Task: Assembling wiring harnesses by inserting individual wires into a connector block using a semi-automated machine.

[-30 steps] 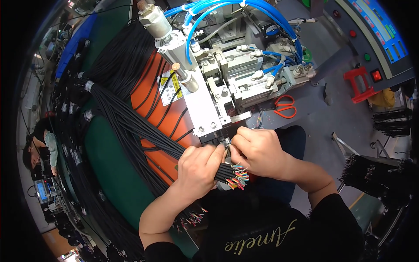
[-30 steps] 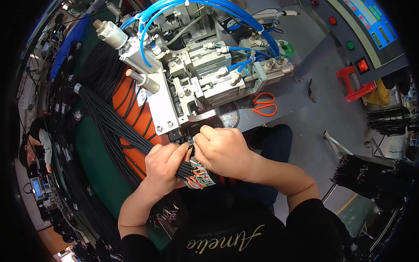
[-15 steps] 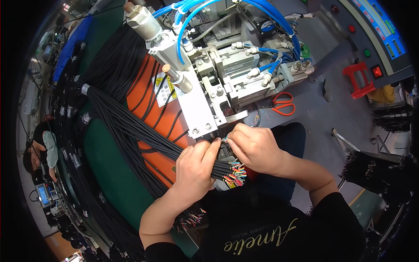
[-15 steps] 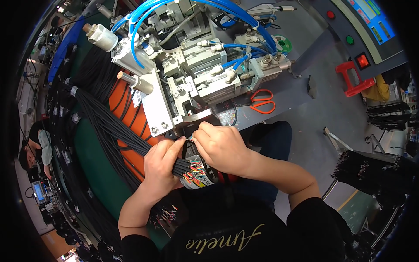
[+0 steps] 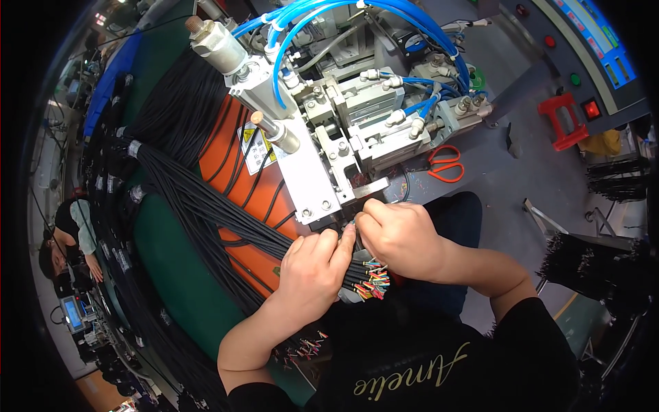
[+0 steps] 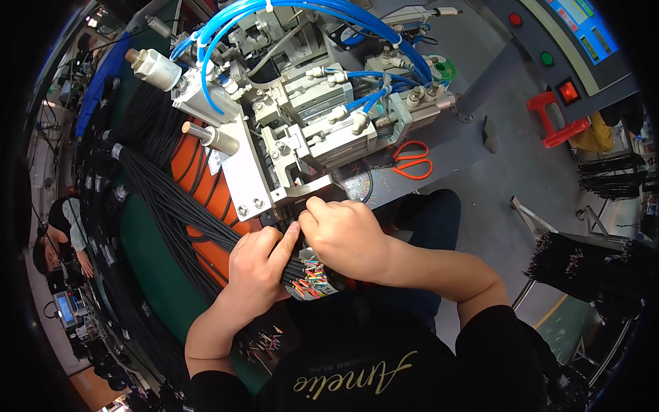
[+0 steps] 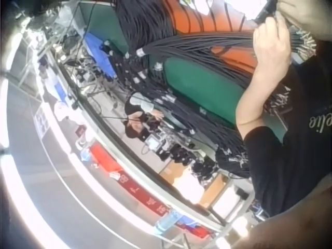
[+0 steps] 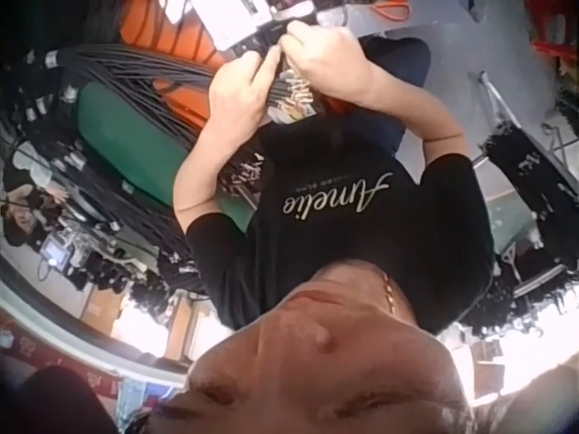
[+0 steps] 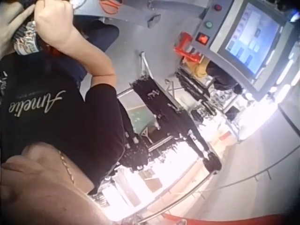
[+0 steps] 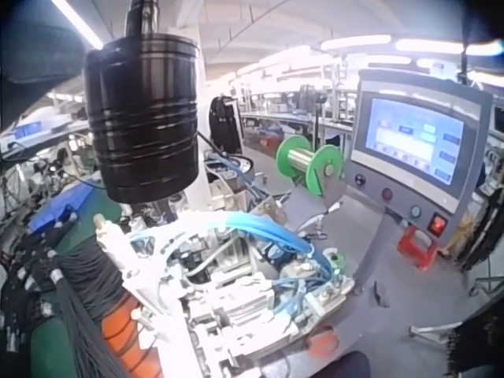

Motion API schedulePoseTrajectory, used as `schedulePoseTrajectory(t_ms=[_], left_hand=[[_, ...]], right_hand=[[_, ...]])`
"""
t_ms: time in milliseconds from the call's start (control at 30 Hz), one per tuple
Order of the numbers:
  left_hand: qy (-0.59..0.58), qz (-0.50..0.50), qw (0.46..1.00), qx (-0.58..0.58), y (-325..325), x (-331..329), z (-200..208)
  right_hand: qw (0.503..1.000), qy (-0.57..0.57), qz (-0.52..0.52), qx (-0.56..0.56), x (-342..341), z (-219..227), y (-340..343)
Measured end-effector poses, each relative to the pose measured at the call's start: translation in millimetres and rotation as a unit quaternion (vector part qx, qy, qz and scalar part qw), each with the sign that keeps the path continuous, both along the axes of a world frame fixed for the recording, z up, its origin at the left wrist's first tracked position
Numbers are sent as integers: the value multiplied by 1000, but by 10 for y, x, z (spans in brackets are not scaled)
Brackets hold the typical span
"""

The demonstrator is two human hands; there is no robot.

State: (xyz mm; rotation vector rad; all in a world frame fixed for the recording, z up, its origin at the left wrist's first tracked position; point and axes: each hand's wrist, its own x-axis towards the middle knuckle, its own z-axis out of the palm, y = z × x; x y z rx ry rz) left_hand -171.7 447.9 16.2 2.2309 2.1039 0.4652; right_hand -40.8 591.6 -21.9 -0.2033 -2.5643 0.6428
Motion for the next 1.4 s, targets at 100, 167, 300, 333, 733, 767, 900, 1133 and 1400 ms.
schedulePoseTrajectory(t_ms=[100,167,300,333,733,767,900,1133,1400], left_hand=[[13,3,1000,-16,31,-2,12],[20,3,1000,-24,55,-8,22],[33,1,999,-42,67,-19,33],[25,0,999,-30,53,-22,7],[20,-20,999,-46,105,-56,84],[18,-22,998,-53,119,-63,99],[10,-35,999,-39,69,-113,57],[3,-35,997,-68,86,-122,83],[28,-17,997,-65,125,-91,130]], right_hand=[[996,-80,18,22,-33,86,39],[996,-81,29,12,-58,78,123],[998,-42,33,-34,-23,-6,147],[998,-1,16,-63,-17,-38,121],[997,-57,20,-44,-43,55,161],[995,-88,27,-26,-39,68,165],[946,28,-1,-324,41,-220,137],[857,-28,-20,-514,51,-229,20],[972,23,-5,-233,-21,-137,131]])
